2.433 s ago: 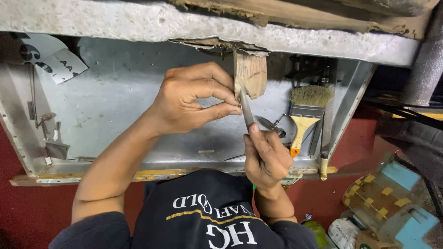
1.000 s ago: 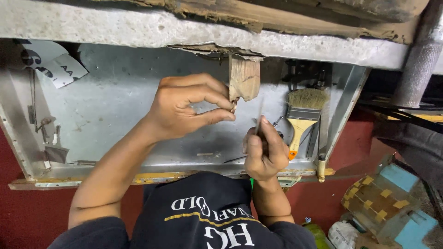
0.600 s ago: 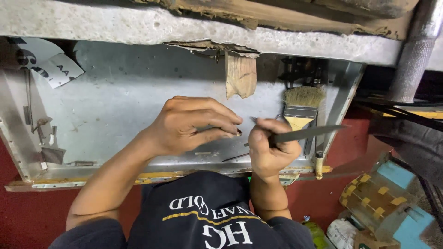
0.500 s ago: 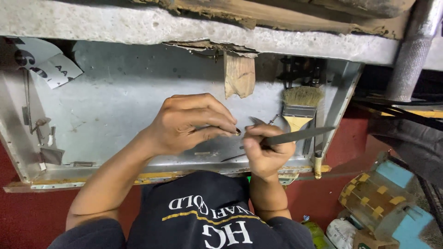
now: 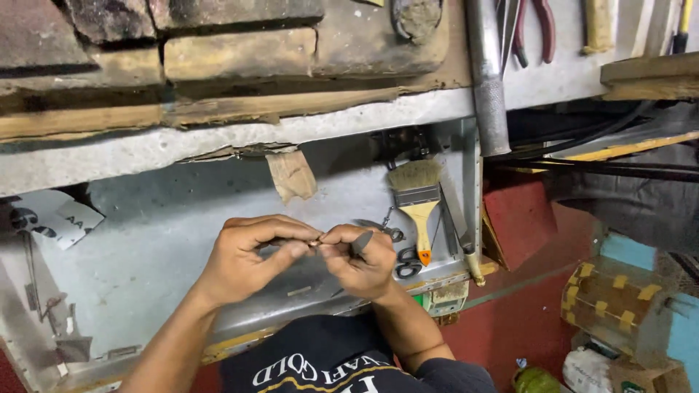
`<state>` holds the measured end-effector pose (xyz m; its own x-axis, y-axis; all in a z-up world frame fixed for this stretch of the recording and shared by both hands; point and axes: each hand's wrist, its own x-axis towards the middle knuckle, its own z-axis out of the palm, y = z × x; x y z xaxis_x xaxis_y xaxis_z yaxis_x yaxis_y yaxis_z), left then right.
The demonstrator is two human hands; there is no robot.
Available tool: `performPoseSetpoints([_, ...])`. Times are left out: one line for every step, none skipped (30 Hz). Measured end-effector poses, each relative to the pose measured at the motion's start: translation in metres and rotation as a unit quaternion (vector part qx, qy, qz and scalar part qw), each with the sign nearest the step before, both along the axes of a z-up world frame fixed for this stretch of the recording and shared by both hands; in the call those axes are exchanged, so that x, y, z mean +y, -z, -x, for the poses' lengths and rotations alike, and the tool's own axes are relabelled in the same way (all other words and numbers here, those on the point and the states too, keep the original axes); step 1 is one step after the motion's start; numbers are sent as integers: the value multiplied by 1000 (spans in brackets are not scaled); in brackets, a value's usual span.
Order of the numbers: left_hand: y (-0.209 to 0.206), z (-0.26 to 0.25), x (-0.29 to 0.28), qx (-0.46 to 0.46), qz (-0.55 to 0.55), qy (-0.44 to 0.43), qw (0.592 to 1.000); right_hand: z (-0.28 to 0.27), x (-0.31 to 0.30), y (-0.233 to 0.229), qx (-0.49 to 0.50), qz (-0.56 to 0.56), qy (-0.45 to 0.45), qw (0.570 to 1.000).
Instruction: Filing a small metal ring on a jewelry bench pin using a needle file to smooth the surface.
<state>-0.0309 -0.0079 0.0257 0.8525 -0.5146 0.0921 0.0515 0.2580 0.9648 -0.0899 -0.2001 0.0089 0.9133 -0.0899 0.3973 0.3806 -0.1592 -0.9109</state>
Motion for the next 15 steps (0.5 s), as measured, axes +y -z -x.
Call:
performPoseSetpoints([2,0,1,-2,-1,1,1000,-2,0,-3,-2,-1,1,1000])
performPoseSetpoints([5,0,1,8,3,7,1000,-4,0,-6,1,6,-6,1000])
performPoseSetpoints([8,1,2,19,7,12,1000,-6,1,-9,6,13,-14,1000])
performPoseSetpoints([8,0,2,18,6,12,1000,-5,0,-6,5,12,-14,1000])
performPoseSetpoints([8,-2,2,-10,3,-26,1000,-5,0,-3,-11,44,5,999])
performPoseSetpoints([9,-3,2,-37,-1,-64,997,-5,0,1,-26,75,24,997])
performPoseSetpoints([14,-4,5,-38,-2,-65,997,-1,-3,2,-27,75,22,997])
performPoseSetpoints([20,-5,7,-37,-20,-94,995,3,-6,4,-27,96,24,995])
performPoseSetpoints([25,-6,11,-35,-38,-122,991,7,-8,6,-26,116,27,992])
performPoseSetpoints([25,-6,10,-34,-39,-124,991,9,-8,9,-26,115,25,993])
performPoseSetpoints([26,-6,8,-22,-36,-137,990,11,-9,11,-29,127,27,991])
performPoseSetpoints([26,-6,6,-10,-33,-149,988,13,-9,14,-33,139,28,989])
performPoseSetpoints([22,-8,4,-8,-34,-150,988,14,-8,15,-31,138,27,990])
performPoseSetpoints([17,-10,1,-27,-44,-154,987,15,-7,16,-35,143,33,989])
performPoseSetpoints([13,-12,-2,-46,-55,-158,985,15,-6,18,-38,148,40,987])
